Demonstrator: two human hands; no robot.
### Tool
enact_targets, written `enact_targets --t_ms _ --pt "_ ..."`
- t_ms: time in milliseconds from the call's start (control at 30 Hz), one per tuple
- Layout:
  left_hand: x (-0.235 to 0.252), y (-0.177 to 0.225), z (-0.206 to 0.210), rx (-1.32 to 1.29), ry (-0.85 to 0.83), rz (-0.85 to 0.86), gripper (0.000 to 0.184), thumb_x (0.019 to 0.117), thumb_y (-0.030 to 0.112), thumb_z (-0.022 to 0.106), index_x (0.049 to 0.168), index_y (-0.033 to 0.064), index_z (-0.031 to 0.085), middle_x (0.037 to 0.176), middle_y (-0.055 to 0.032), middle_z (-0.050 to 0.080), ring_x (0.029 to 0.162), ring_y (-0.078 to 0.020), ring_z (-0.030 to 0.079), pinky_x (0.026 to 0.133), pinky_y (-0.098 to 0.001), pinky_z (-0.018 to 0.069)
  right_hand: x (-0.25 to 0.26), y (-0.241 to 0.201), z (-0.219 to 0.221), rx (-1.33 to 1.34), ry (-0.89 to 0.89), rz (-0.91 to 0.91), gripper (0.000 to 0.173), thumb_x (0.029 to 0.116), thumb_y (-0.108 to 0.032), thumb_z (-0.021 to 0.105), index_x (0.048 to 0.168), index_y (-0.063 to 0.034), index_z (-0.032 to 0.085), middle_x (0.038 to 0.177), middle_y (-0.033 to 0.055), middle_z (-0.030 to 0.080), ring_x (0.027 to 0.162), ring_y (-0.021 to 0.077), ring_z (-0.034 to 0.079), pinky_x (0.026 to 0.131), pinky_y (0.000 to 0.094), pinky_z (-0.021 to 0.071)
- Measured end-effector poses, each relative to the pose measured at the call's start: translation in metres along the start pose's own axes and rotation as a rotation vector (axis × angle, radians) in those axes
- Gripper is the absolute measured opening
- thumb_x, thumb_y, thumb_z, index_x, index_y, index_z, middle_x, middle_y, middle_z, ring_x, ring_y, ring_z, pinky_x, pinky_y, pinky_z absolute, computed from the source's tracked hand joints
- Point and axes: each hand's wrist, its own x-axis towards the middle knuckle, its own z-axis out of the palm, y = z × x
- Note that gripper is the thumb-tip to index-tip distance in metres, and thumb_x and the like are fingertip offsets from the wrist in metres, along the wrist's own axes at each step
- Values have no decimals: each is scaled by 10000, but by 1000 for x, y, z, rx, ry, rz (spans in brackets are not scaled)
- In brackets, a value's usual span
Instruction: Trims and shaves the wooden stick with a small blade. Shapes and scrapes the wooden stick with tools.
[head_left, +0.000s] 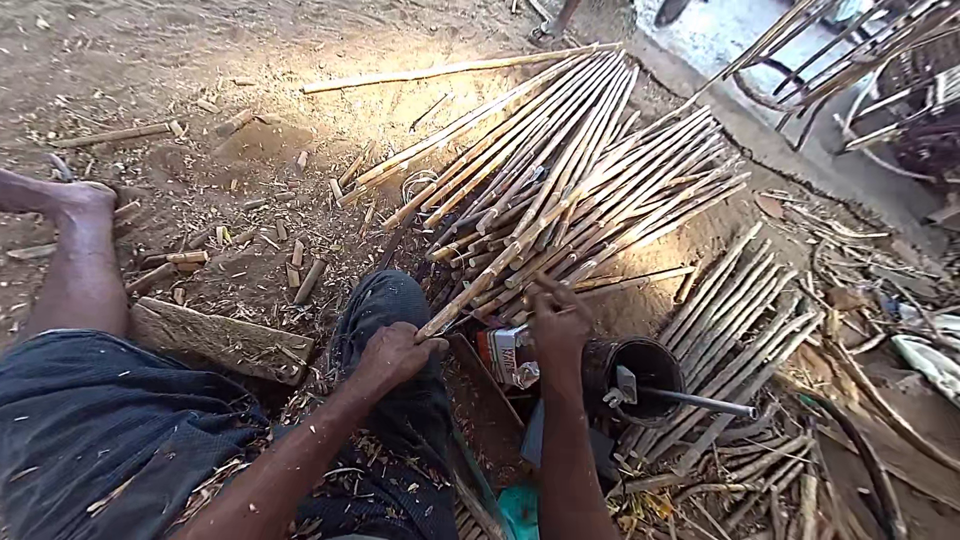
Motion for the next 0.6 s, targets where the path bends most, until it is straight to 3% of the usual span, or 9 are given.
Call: enact_targets --t_ms 33,67,100,167,300,467,600 --pt "3 -1 -1 -46 -21 29 544 971 606 598 923 69 673 806 -114 677 783 -299 668 743 -551 540 -19 -4 -5 -25 -135 -25 296 1050 -204 570 1326 -152 663 867 81 680 569 158 569 506 342 511" --pt "6 -3 -1 -107 -38 49 520 975 595 599 937 83 679 807 -79 702 762 -263 671 738 -525 542 -36 -6 -3 -63 -229 -26 305 1044 -189 562 1330 -173 668 886 80 701 591 189 596 523 394 529" --pt "7 -6 0 -178 -59 64 488 977 574 613 958 92 686 818 -51 717 734 -228 664 723 -489 542 -51 -5 6 -97 -281 -8 300 1030 -190 585 1310 -181 694 906 68 720 635 201 625 571 444 547" --pt "9 -14 6 -310 -82 88 422 960 520 676 974 99 702 819 -37 708 663 -187 625 665 -428 530 -82 1 27 -98 -332 44 286 998 -206 645 1270 -212 733 947 10 743 709 157 664 657 453 578" --pt "5 -11 14 -217 11 57 386 946 527 689 918 143 715 786 -39 698 685 -215 643 666 -481 530 -114 9 46 -92 -297 40 221 976 -248 682 1175 -277 776 1011 -85 760 799 78 704 722 417 613" --pt "-7 11 12 25 115 -81 534 936 661 602 987 136 682 880 -116 679 866 -312 681 738 -551 545 -108 4 55 -237 -199 78 195 977 -286 667 1129 -309 787 982 -75 762 814 124 713 713 494 588" --pt "2 21 13 56 138 -92 623 952 698 533 981 94 683 928 -157 690 924 -348 696 765 -569 558 -102 -3 74 -290 -24 104 188 986 -274 669 1130 -259 789 970 -21 768 820 195 718 709 537 567"
